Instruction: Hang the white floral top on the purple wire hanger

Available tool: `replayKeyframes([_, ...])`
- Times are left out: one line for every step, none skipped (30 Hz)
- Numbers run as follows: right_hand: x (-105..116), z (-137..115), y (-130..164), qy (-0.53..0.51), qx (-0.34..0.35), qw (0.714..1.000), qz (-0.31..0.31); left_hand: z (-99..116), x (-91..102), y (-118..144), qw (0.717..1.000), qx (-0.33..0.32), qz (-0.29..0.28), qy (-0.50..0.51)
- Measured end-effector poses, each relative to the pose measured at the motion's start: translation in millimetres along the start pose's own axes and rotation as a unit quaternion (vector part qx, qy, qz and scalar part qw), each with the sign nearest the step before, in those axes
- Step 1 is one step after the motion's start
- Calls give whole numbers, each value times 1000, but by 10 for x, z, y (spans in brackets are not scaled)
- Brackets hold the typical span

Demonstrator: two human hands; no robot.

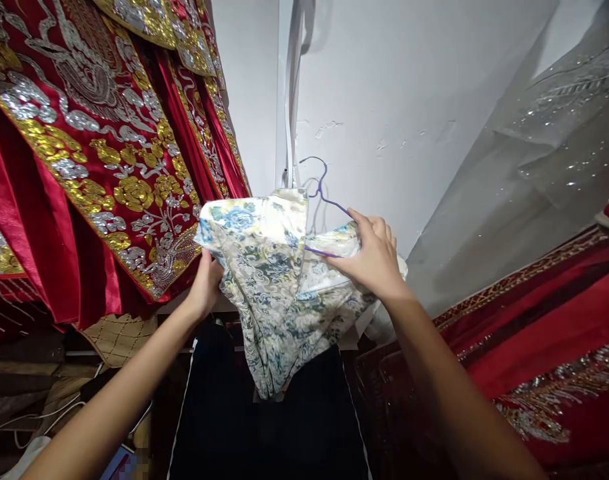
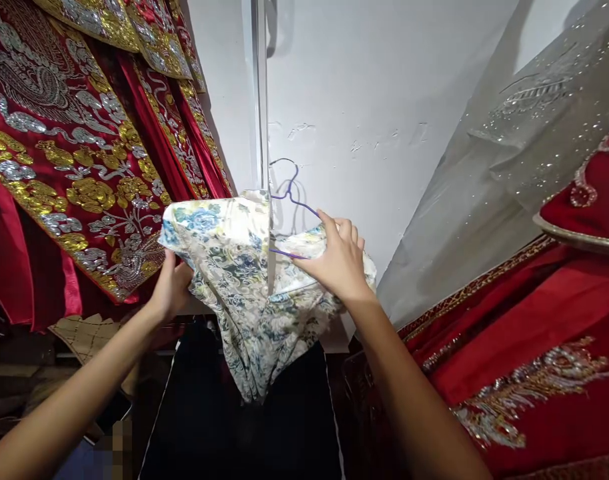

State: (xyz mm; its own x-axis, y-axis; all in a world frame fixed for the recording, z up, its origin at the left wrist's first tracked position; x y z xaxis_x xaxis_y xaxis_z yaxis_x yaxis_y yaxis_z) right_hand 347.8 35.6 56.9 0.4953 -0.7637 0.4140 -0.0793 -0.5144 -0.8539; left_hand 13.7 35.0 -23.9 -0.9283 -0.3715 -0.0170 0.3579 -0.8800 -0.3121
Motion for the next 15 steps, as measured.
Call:
replayKeyframes([-20, -71, -41, 0, 10, 1000, 3, -111, -14, 75, 1000, 11, 6, -6])
replayKeyframes([-36, -159, -75, -2, 21, 1000, 5, -213, -35, 152, 1000, 24, 7, -6])
replayKeyframes([-44, -258, -96, -7, 34, 999, 6, -299, -63, 228, 999, 34, 4, -3])
replayKeyframes([-43, -364, -102, -16, 50, 999, 5, -366, -90, 301, 999, 37, -2, -3])
replayKeyframes([-36, -474, -90, -31, 68, 997, 0, -429, -113, 369, 999, 42, -9, 1])
replayKeyframes([-30, -579, -56, -53, 85, 995, -11, -499, -125, 434, 998, 54, -11, 10])
replayKeyframes([-27, -668, -3, -80, 95, 992, -28, -576, -119, 494, 997, 73, -3, 20])
replayKeyframes([-30, -739, 70, -118, 96, 987, -52, -661, -106, 554, 995, 97, 9, 30])
replayKeyframes([-39, -793, 159, -169, 85, 978, -81, -745, -93, 616, 992, 122, 21, 41])
replayKeyframes([-50, -839, 262, -238, 67, 962, -114, -826, -89, 681, 987, 147, 28, 54])
replayKeyframes([-58, -879, 376, -320, 43, 935, -145, -900, -92, 747, 982, 172, 33, 71])
replayKeyframes([-57, -909, 491, -405, 16, 899, -167, -964, -98, 812, 976, 194, 37, 90])
replayKeyframes([-50, -919, 603, -481, -12, 859, -176, -1016, -106, 873, 970, 212, 41, 109])
replayKeyframes([-47, -897, 709, -540, -43, 824, -169, -1057, -112, 931, 965, 227, 44, 124])
replayKeyframes([-58, -836, 814, -577, -81, 799, -146, -1090, -109, 982, 961, 238, 53, 134])
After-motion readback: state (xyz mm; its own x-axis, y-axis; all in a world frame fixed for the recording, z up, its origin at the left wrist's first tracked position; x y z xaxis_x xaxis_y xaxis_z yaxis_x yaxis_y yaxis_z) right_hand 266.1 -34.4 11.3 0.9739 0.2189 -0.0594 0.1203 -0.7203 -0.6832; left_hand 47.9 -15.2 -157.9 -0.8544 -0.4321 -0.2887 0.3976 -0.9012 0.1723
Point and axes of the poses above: each hand's wrist, its own y-axis away from the middle knuckle, its own x-axis out of the back of the hand, z = x × y, the point moved 8 cm from there along -y, towards the middle knuckle, and after that the axes turned 14 degrees about z, right-handed, at the moved point
